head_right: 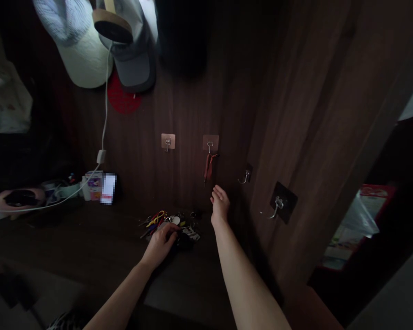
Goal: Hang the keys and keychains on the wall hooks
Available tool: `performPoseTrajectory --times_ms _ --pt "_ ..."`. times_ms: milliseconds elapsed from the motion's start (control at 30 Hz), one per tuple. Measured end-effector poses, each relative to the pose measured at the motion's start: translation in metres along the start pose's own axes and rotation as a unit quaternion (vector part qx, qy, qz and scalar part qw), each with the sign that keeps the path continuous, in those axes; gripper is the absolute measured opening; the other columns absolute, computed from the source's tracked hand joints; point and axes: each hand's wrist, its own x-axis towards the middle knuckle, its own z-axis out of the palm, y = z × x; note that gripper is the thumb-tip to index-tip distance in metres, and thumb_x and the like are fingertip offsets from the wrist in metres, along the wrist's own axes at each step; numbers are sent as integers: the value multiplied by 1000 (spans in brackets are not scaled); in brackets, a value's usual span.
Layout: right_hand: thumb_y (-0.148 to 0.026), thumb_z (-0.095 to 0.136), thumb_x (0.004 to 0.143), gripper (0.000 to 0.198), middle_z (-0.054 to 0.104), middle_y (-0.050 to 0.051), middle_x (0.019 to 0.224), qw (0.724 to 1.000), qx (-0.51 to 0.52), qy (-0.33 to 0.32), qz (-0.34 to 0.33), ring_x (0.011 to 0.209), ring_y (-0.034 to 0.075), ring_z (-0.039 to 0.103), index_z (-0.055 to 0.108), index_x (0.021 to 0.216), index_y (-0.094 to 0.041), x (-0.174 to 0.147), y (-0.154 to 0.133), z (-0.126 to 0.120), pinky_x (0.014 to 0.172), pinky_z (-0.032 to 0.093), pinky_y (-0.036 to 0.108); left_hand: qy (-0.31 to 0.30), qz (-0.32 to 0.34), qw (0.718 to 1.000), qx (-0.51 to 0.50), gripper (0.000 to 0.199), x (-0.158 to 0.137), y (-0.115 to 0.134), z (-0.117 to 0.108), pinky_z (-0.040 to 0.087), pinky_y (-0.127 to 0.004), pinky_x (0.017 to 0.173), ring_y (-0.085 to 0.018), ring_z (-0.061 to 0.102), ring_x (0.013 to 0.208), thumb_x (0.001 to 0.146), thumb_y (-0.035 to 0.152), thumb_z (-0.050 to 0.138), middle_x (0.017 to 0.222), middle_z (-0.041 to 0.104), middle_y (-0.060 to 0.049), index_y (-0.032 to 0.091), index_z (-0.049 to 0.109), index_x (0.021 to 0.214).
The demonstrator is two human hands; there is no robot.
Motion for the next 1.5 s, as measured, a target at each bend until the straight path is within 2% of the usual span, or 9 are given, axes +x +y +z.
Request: performPoseTrajectory --times_ms 233,400,600,800,933,1033,1133,1267,1500 --pt "-24 66 51 30 67 3 89 990 -80 -43 105 87 17 59 66 80 -22 -36 23 -29 58 42 20 22 3 1000 -4 17 1 -2 1 45 -29 80 -17 60 88 80 22 44 89 65 -3 22 58 90" --pt "-27 63 56 24 67 3 84 966 -186 -129 124 80 17 59 67 79 -21 -57 27 -36 58 43 23 32 -4 999 -16 16 2 -3 1 46 -27 77 -15 61 82 80 22 45 87 65 -1 22 56 91" --pt "-28 58 64 18 67 3 77 943 -249 -221 25 75 18 60 66 77 -20 -69 39 -39 70 45 31 66 -22 997 -18 16 3 -6 0 46 -27 76 -15 61 82 82 25 44 87 65 -1 22 56 91" --pt "-22 50 70 17 63 3 84 903 -335 -248 -106 83 19 58 66 77 -21 -78 48 -43 80 43 33 214 -109 966 96 19 6 -15 -11 42 -36 86 -22 56 94 78 20 45 95 64 -7 19 59 90" --pt "-16 49 71 17 62 3 84 878 -372 -264 -142 87 19 57 65 75 -22 -82 46 -42 83 41 34 191 -192 953 137 31 8 -14 -14 41 -40 86 -27 50 107 75 18 47 108 62 -9 20 57 103" --pt "-13 48 72 19 60 4 84 863 -399 -267 -153 87 19 56 65 76 -21 -84 43 -41 82 41 34 157 -221 950 152 34 8 -9 -14 40 -41 85 -29 47 111 77 21 45 114 60 -9 22 54 111" --pt "-12 47 73 20 60 4 84 855 -414 -269 -160 86 20 56 64 76 -21 -85 42 -41 81 41 35 158 -231 944 177 33 8 -7 -13 40 -42 83 -30 50 107 80 24 44 113 60 -12 19 53 111" --pt "-13 47 73 19 60 3 83 854 -416 -262 -170 85 20 56 64 76 -22 -86 42 -41 81 41 34 166 -241 939 182 26 7 -12 -16 42 -39 77 -29 54 99 80 24 45 104 63 -12 19 58 101" --pt "-12 45 75 22 61 4 85 853 -411 -249 -205 88 21 53 64 78 -24 -89 38 -39 81 40 36 225 -164 959 55 22 7 -16 -22 44 -30 75 -21 61 87 81 34 46 90 68 -5 22 63 88"
